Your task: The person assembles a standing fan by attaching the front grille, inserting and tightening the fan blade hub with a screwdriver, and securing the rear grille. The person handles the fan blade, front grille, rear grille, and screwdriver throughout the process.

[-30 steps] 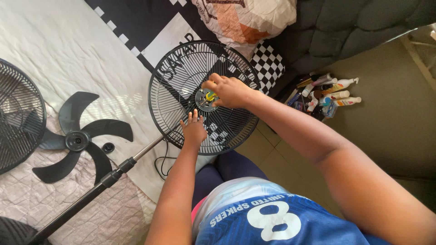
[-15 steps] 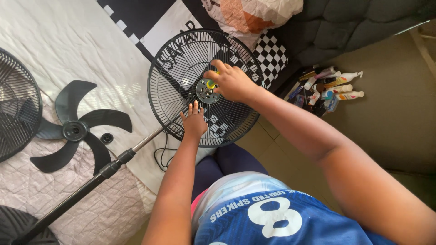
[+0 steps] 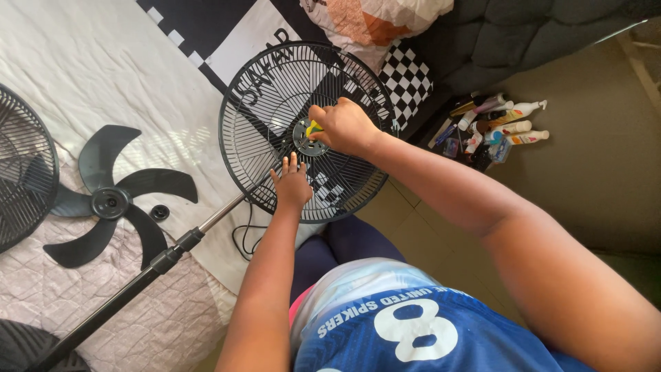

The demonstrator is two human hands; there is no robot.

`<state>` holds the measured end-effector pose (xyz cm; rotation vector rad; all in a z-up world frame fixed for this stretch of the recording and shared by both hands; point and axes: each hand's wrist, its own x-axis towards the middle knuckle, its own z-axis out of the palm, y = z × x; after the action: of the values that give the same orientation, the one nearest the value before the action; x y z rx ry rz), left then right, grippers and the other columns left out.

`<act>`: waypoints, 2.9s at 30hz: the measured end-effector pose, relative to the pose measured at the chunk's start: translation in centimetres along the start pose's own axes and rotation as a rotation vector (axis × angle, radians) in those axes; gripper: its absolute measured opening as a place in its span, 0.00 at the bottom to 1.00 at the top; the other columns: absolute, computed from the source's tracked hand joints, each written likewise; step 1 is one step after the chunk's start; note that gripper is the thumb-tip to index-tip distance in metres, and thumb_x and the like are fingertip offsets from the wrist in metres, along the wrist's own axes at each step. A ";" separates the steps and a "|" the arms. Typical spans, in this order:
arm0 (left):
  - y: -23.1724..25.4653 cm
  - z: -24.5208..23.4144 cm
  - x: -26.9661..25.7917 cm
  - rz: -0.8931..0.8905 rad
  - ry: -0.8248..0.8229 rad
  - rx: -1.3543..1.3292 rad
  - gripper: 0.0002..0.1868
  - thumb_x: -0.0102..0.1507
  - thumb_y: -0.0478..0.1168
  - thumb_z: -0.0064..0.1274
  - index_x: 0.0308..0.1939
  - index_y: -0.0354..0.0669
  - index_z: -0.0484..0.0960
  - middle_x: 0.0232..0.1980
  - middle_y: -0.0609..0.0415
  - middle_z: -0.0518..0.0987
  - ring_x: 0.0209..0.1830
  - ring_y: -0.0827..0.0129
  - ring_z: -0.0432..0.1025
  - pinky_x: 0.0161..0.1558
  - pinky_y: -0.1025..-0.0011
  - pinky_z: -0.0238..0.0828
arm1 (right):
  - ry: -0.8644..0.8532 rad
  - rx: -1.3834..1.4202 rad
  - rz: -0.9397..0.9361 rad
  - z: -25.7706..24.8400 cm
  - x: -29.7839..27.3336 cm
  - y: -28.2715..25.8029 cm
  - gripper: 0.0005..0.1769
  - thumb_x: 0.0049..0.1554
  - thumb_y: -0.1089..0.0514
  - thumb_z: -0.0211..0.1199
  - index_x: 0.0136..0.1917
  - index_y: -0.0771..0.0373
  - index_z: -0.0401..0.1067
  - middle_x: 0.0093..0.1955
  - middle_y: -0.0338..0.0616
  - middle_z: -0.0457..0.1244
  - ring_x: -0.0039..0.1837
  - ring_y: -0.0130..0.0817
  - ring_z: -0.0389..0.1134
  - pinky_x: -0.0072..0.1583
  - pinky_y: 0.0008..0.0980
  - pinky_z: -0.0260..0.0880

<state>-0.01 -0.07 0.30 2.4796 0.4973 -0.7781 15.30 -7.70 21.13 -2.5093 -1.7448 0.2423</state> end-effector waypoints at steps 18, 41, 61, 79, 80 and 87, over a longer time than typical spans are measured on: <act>-0.2 -0.4 -0.1 -0.017 -0.010 -0.009 0.39 0.60 0.37 0.50 0.77 0.56 0.61 0.86 0.59 0.38 0.85 0.65 0.33 0.78 0.43 0.25 | -0.188 -0.137 0.248 0.7 2.6 -1.1 0.20 0.51 0.40 0.70 0.41 0.59 0.77 0.33 0.40 0.68 0.37 0.39 0.72 0.39 0.39 0.68; -0.3 0.2 0.7 -0.022 -0.050 0.013 0.39 0.61 0.42 0.52 0.77 0.54 0.59 0.86 0.56 0.35 0.85 0.62 0.31 0.78 0.42 0.26 | -0.365 -0.070 0.555 2.3 3.6 -2.1 0.08 0.48 0.56 0.67 0.41 0.59 0.81 0.42 0.47 0.71 0.48 0.43 0.74 0.48 0.39 0.75; -0.3 -1.0 0.5 -0.048 -0.148 0.060 0.40 0.63 0.42 0.49 0.80 0.61 0.55 0.86 0.62 0.32 0.86 0.66 0.31 0.79 0.43 0.28 | -0.384 -0.043 0.680 2.5 3.6 -4.6 0.11 0.51 0.51 0.70 0.44 0.59 0.81 0.45 0.45 0.72 0.50 0.40 0.74 0.48 0.38 0.75; 1.0 -0.8 0.3 -0.039 0.176 0.071 0.35 0.63 0.46 0.56 0.74 0.50 0.66 0.81 0.53 0.54 0.81 0.58 0.48 0.78 0.43 0.34 | -0.210 0.441 0.597 -0.3 -7.3 9.4 0.21 0.41 0.49 0.79 0.49 0.53 0.84 0.41 0.41 0.71 0.43 0.37 0.71 0.47 0.36 0.71; 1.1 -0.5 0.2 -0.030 0.269 0.060 0.35 0.64 0.47 0.56 0.74 0.47 0.67 0.80 0.51 0.60 0.80 0.56 0.52 0.79 0.43 0.35 | -0.245 0.564 0.679 -0.2 -8.5 10.6 0.21 0.43 0.51 0.78 0.51 0.54 0.84 0.41 0.43 0.71 0.41 0.37 0.71 0.45 0.35 0.71; 3.0 -0.2 2.1 0.108 0.379 0.019 0.31 0.63 0.45 0.57 0.70 0.43 0.70 0.77 0.48 0.64 0.79 0.56 0.53 0.77 0.49 0.37 | -0.140 0.497 0.744 1.3 -12.3 13.1 0.18 0.53 0.48 0.71 0.54 0.58 0.82 0.44 0.48 0.72 0.45 0.39 0.72 0.50 0.36 0.71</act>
<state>3.08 -2.07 0.21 2.6560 0.4808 -0.2698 22.96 -23.79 18.91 -2.6385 -0.5737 0.7885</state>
